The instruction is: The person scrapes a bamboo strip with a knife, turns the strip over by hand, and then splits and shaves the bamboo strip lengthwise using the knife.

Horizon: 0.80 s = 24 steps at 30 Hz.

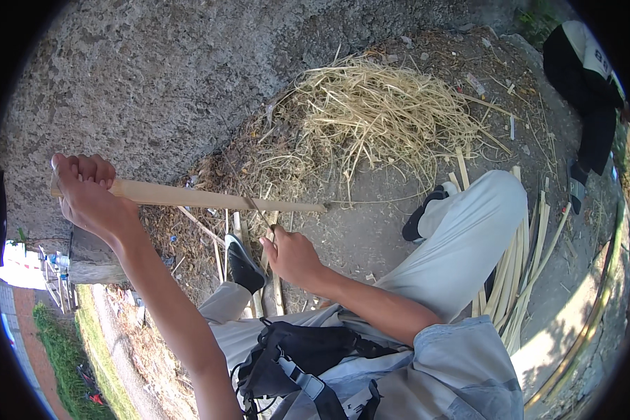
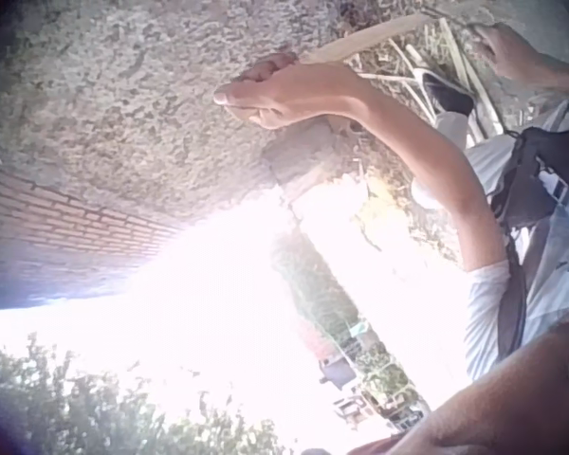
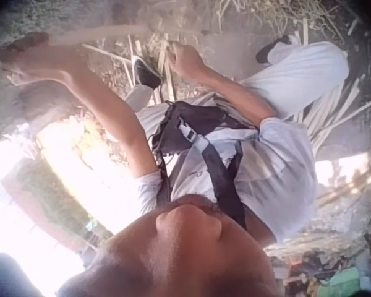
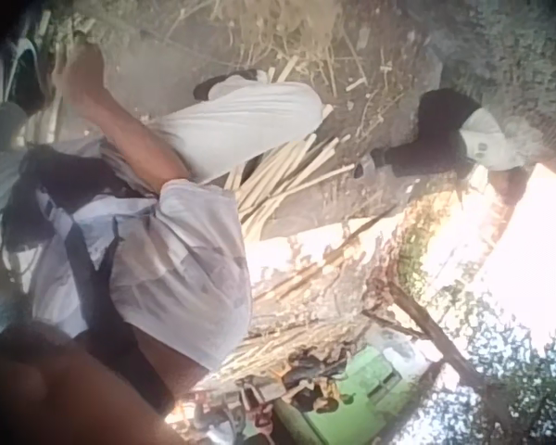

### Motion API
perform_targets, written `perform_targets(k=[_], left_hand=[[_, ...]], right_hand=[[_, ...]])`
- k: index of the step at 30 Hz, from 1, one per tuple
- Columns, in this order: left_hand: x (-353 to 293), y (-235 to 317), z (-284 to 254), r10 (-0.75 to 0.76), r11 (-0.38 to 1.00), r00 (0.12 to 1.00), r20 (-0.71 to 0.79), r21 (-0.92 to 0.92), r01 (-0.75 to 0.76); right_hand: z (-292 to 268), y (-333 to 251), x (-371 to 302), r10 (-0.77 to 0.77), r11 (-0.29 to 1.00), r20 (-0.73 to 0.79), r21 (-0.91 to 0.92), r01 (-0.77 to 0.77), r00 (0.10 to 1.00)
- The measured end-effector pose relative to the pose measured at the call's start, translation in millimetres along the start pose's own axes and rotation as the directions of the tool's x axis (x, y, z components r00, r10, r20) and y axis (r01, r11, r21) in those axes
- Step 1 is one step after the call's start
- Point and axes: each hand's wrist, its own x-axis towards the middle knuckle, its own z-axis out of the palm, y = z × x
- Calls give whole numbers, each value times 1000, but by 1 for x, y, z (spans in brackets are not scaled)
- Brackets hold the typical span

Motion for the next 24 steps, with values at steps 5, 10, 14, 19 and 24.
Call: perform_targets(k=[5, 10, 14, 19, 24], left_hand=[[-5, 5, 3, 1, 999, 1000, 19, -35, 0], [-2, -3, -9, -4, 998, 1000, -2, -65, 3], [-4, 6, -2, -15, 995, 999, 33, -94, 18], [1, 0, -5, -42, 993, 999, 13, -112, 43], [8, -9, -23, -22, 990, 999, 27, -136, 25]], right_hand=[[29, 51, 11, 177, 984, 7, -10, -177, 984], [31, 97, 16, 327, 942, 242, -168, -292, 914], [5, 16, 13, -61, 998, -45, 25, 62, 997], [48, 117, 14, 148, 975, 179, -193, -113, 973], [42, 101, 14, 202, 974, 79, -120, -191, 976]])
